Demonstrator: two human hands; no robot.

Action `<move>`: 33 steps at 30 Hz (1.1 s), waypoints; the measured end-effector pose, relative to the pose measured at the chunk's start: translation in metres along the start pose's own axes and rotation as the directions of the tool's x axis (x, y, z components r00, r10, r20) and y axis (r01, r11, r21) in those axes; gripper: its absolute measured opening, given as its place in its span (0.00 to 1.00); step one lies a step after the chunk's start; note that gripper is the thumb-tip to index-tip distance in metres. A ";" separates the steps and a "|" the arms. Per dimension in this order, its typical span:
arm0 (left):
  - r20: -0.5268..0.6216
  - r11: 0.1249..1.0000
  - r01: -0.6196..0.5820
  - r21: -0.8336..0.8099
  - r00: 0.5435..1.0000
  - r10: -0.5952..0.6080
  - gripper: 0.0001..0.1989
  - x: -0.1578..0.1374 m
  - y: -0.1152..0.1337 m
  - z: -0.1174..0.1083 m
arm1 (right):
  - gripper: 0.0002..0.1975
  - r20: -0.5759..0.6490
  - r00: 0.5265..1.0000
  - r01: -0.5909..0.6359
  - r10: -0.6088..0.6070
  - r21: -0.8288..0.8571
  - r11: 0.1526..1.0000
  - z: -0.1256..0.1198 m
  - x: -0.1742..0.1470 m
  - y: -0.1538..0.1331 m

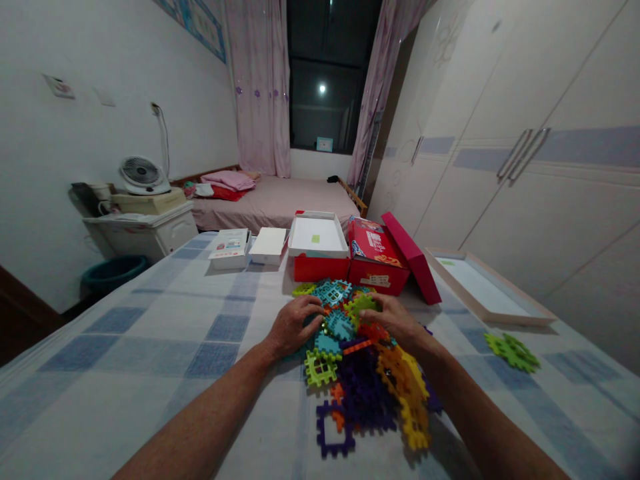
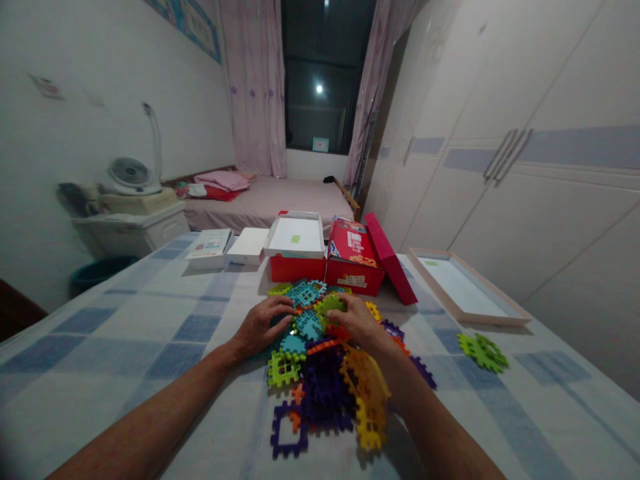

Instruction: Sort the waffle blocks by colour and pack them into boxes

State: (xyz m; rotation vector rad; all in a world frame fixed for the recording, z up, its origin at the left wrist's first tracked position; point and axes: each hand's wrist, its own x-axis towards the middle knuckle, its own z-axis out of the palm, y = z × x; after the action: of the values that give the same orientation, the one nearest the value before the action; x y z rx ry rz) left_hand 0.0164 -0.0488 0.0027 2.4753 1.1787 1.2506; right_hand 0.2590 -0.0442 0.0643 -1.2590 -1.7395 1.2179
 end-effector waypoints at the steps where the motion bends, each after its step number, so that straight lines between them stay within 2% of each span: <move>1: -0.025 1.000 0.012 -0.002 1.000 -0.013 0.08 0.000 0.000 0.001 | 0.19 0.001 1.000 -0.008 0.008 0.041 0.999 -0.010 0.002 0.002; 4: -0.120 0.998 0.067 0.006 0.991 -0.065 0.09 0.001 -0.004 0.002 | 0.20 -0.103 0.995 0.004 0.006 0.097 0.995 -0.037 0.014 0.009; 7: -0.173 0.990 0.138 0.028 0.976 -0.131 0.10 0.001 -0.010 0.003 | 0.22 -0.207 0.978 0.032 -0.026 0.026 0.999 -0.045 0.029 0.016; 9: -0.185 0.984 0.175 0.039 0.969 -0.165 0.10 0.001 -0.016 0.004 | 0.21 -0.206 0.977 0.035 -0.047 -0.061 0.998 -0.041 0.034 0.019; 11: -0.191 0.980 0.195 0.042 0.964 -0.183 0.10 0.000 -0.020 0.004 | 0.21 -0.128 0.990 0.049 -0.063 -0.114 0.992 -0.035 0.033 0.020; 13: -0.191 0.977 0.209 0.038 0.961 -0.198 0.10 0.000 -0.022 0.004 | 0.20 -0.045 0.996 0.073 -0.078 -0.098 0.993 -0.032 0.030 0.020; 14: -0.191 0.976 0.216 0.033 0.960 -0.206 0.10 0.000 -0.022 0.004 | 0.21 -0.042 0.996 0.078 -0.081 -0.065 0.995 -0.033 0.028 0.020; 17: -0.185 0.972 0.233 0.021 0.957 -0.225 0.10 0.001 -0.020 0.004 | 0.23 -0.162 0.985 0.061 -0.054 0.039 0.997 -0.042 0.027 0.022; 19: -0.179 0.971 0.240 0.020 0.956 -0.232 0.10 0.002 -0.019 0.003 | 0.23 -0.191 0.981 0.027 -0.020 0.033 0.999 -0.046 0.030 0.025; 23: -0.174 0.968 0.249 0.024 0.955 -0.241 0.10 0.003 -0.018 0.002 | 0.19 -0.083 0.996 0.001 -0.013 -0.140 0.990 -0.038 0.033 0.027; 28: -0.171 0.967 0.252 0.037 0.955 -0.242 0.10 0.002 -0.020 0.003 | 0.15 -0.065 0.992 0.072 -0.106 -0.394 0.916 -0.022 0.022 0.018; 31: -0.177 0.968 0.246 0.050 0.956 -0.234 0.10 0.002 -0.021 0.004 | 0.15 -0.040 0.998 0.034 -0.057 -0.445 0.895 -0.020 0.015 0.011; 33: -0.178 0.969 0.241 0.060 0.957 -0.227 0.10 0.002 -0.021 0.005 | 0.14 -0.053 0.998 -0.002 -0.030 -0.524 0.852 -0.019 0.013 0.007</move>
State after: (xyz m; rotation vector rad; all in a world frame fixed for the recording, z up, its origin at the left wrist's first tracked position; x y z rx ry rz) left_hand 0.0086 -0.0318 -0.0087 2.2329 1.5418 1.3918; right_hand 0.2742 -0.0257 0.0642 -1.5626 -2.1144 0.6965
